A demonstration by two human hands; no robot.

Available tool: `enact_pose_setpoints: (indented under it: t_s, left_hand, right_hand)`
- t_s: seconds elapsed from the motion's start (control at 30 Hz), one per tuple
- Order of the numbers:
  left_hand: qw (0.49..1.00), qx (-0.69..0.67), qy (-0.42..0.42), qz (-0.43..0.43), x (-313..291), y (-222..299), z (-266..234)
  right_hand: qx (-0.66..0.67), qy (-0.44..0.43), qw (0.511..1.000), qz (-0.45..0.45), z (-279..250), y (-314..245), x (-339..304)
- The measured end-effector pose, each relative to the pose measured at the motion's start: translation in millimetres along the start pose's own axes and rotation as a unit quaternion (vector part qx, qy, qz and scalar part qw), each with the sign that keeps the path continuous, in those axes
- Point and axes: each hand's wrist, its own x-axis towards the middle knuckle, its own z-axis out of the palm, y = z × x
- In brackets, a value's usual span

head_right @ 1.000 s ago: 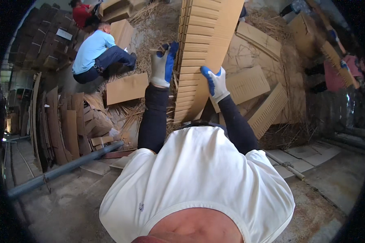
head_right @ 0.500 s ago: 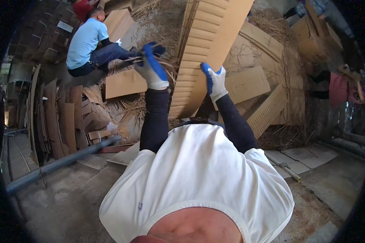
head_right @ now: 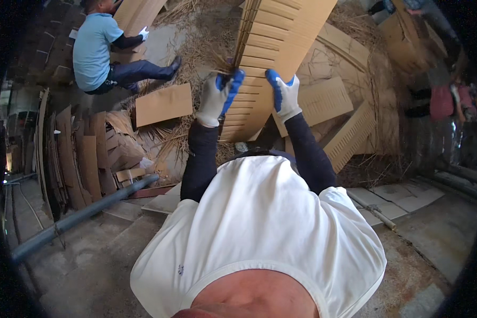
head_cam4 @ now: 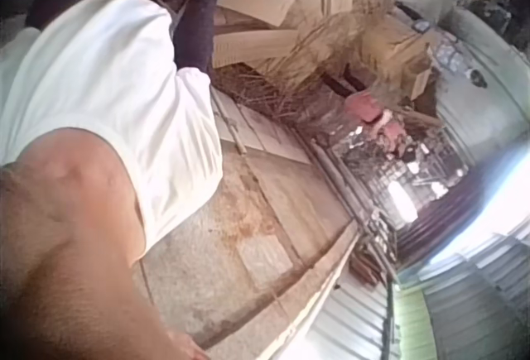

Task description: Assembling large pre-scored cardboard packaging components by folding and stacking them.

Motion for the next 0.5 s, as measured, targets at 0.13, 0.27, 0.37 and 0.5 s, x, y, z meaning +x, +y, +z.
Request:
enact_pose_setpoints:
  t_s: [0.13, 0.27, 0.37, 0.5]
  left_hand:
    - [0.997, -0.03, 0.062, 0.046, -1.5, 0.6, 0.7]
    - [0.976, 0.046, 0.198, 0.076, -1.4, -1.7, 13.6]
    - [0.928, 0.184, 0.236, 0.22, 11.7, -2.8, 13.7]
    - [0.92, 0.199, 0.218, 0.258, 16.8, 10.6, 12.0]
  right_hand:
    - [0.009, 0.003, 1.0, 0.006, 10.5, -16.5, -2.5]
    - [0.073, 0.013, 0.997, 0.035, 13.8, -14.2, -2.4]
    - [0.07, 0.022, 0.996, 0.042, 15.1, -18.8, -4.2]
    - [0.082, 0.045, 0.994, 0.052, 16.0, -15.3, -6.9]
